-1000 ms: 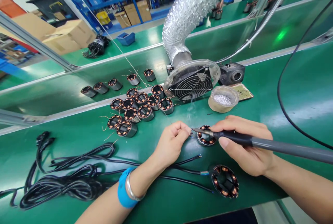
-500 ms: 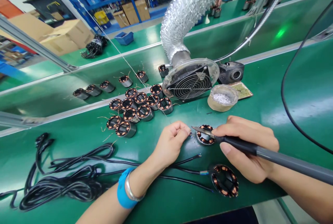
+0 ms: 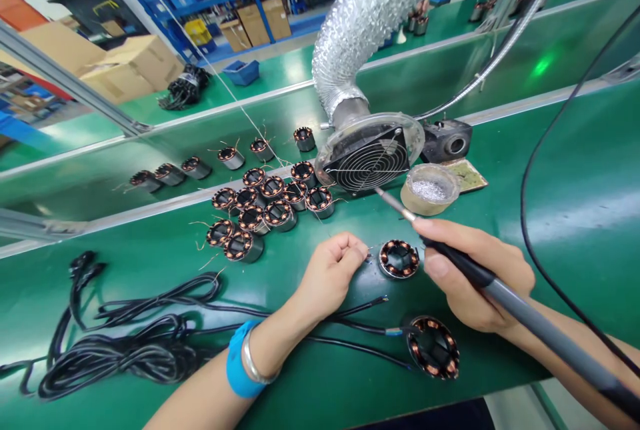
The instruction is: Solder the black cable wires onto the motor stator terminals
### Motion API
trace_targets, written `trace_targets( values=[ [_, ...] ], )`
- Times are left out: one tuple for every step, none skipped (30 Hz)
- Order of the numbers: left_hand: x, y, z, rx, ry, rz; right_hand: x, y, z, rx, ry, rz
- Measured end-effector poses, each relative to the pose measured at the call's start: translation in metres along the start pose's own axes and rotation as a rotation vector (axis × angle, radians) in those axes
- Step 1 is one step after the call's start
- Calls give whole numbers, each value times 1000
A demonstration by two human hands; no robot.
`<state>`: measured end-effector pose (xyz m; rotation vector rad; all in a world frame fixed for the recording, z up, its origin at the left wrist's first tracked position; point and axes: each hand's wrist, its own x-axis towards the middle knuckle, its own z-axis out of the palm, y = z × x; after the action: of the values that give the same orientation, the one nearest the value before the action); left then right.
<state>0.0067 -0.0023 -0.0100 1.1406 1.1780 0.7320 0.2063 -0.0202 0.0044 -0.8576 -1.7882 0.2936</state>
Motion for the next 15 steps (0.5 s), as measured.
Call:
trace_targets(
  values=[
    [0,0,0,-5,0,-1,-1,1,2,9,9,13],
    [1,0,0,-11,0,-1,-2,2,3,21,9,25],
    [1,0,1,-17,0,-1,-2,4,5,30,0,33],
    [1,1,1,-23,-1,-1,-2,4,7,33,-18,32],
    [1,1,1,-28,-3,-2,-1,5,8,31,-40,23],
    [1,2,1,-33,-8,-3,1,6,10,24,-55,9],
    [1,2,1,-39,-18,-3,3,6,12,13,-61,-4],
    [0,2,1,-46,-32,-2,5,7,15,-2,-70,-13],
    [0,2,0,-57,-52,2,7,8,17,-20,-83,-21],
    [0,1,-1,-69,-77,6,9,8,20,-36,-103,-30],
    [-1,0,-2,-82,-104,8,11,9,23,-44,-132,-42],
    [-1,-1,-3,-92,-132,5,13,9,25,-44,-166,-61],
    [-2,-1,-5,-94,-154,3,15,10,27,-36,-201,-85],
    [-2,-2,-7,-79,-171,6,16,10,28,-29,-227,-110],
    [-3,-2,-10,-39,-182,24,17,11,29,-26,-238,-129]
  ],
)
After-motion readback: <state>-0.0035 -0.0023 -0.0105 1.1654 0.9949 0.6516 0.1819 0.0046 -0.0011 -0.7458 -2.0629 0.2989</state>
